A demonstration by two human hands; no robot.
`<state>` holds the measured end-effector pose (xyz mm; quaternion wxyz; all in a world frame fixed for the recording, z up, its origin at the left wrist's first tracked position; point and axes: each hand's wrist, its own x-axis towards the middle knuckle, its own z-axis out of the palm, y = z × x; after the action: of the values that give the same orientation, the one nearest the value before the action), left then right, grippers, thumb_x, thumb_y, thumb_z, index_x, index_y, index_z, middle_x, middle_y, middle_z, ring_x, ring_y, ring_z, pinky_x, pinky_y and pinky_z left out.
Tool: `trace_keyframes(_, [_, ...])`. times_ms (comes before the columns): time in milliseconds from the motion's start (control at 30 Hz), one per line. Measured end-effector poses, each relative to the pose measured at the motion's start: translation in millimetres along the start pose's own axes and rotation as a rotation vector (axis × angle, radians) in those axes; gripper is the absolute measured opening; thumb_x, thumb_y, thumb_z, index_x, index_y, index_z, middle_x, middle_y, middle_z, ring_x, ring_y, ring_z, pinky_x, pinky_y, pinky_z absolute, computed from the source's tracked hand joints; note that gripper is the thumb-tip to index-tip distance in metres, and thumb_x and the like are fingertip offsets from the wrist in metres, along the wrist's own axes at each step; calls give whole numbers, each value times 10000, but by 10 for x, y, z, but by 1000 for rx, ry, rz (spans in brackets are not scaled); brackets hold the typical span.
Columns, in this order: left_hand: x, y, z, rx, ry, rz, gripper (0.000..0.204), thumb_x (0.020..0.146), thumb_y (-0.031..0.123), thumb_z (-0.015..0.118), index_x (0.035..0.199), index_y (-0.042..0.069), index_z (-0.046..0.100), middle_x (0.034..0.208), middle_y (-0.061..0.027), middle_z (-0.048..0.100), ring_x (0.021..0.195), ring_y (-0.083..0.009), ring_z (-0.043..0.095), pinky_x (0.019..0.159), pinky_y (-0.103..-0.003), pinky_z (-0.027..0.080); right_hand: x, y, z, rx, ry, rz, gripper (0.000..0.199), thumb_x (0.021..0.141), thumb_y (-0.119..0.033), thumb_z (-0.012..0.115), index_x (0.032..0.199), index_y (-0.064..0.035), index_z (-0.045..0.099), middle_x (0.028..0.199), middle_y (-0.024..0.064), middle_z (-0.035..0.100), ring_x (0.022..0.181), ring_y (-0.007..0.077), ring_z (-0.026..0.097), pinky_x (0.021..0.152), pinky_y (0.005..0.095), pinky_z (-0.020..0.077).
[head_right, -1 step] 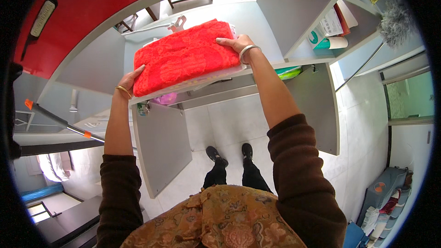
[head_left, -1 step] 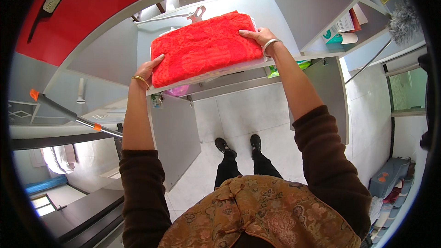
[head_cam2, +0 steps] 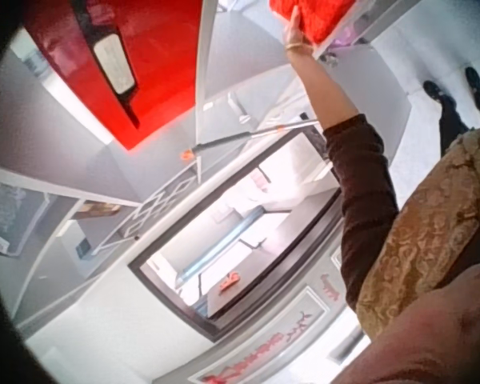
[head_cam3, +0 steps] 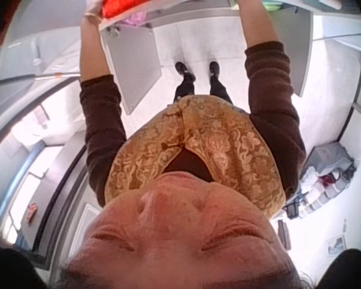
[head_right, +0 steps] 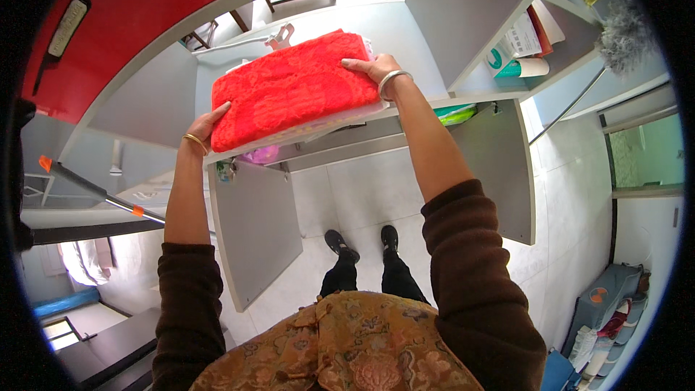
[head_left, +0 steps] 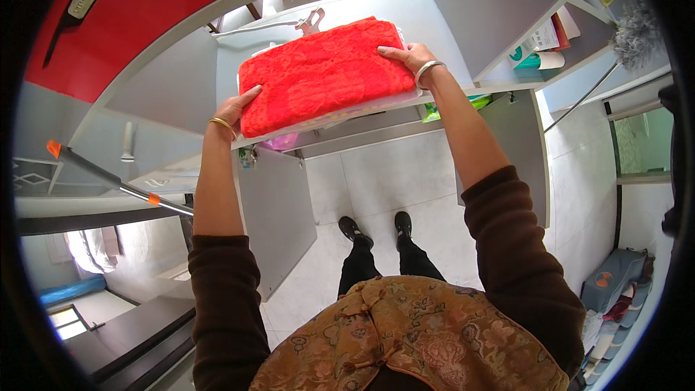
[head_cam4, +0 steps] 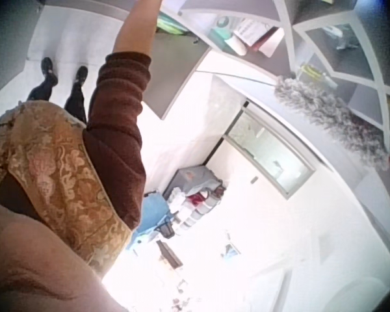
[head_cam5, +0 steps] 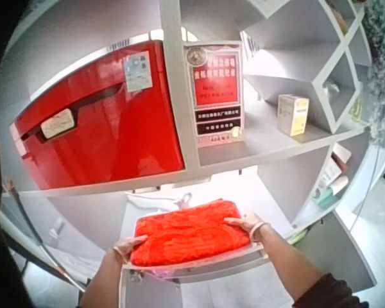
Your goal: The person attaches a red string to a mop head, then retrieves a red mop pad from a cabinet and places it on the mop head. The person then closes the cabinet and holds the assembled mop.
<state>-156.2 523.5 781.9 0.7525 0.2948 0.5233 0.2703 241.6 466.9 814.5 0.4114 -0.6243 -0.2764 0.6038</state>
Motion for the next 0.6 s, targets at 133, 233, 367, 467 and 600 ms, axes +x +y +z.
trace_keyframes(133, [-42,3,23,33,-42,-4,451,839,247,695,1138,-55,544,1058,-169,647,894,-225,675,762,-352,575,27,23,-28,-29,25,-12,580,725,-259,807,1090,69,498,982,182,641,765,264,689,635,358,599])
trace_keyframes(233, [-90,-5,64,-24,-107,13,425,860,240,666,1151,-41,535,1051,-164,647,881,-218,676,762,-348,577,25,85,-57,-16,-18,-33,568,732,-268,803,1083,67,507,966,173,645,757,246,687,642,349,597])
trace_keyframes(367, [-256,-72,189,-91,-135,115,434,846,226,682,1153,-42,533,1038,-164,645,850,-221,677,735,-328,581,-24,160,-105,-71,18,-91,536,746,-282,790,1065,68,538,929,149,650,739,197,673,630,315,578])
trace_keyframes(467, [-518,-334,253,-68,-26,186,450,814,216,716,1138,-48,547,1034,-152,647,851,-216,671,737,-316,569,-192,251,-146,-160,43,-147,520,754,-276,779,1061,72,545,915,148,647,750,207,666,626,318,568])
trace_keyframes(600, [-1038,-1107,217,17,77,326,500,778,179,742,1175,-40,530,1068,-116,629,950,-190,623,822,-321,523,-705,535,-218,-316,-16,-297,468,776,-225,750,1102,34,538,996,135,642,830,201,650,708,323,557])
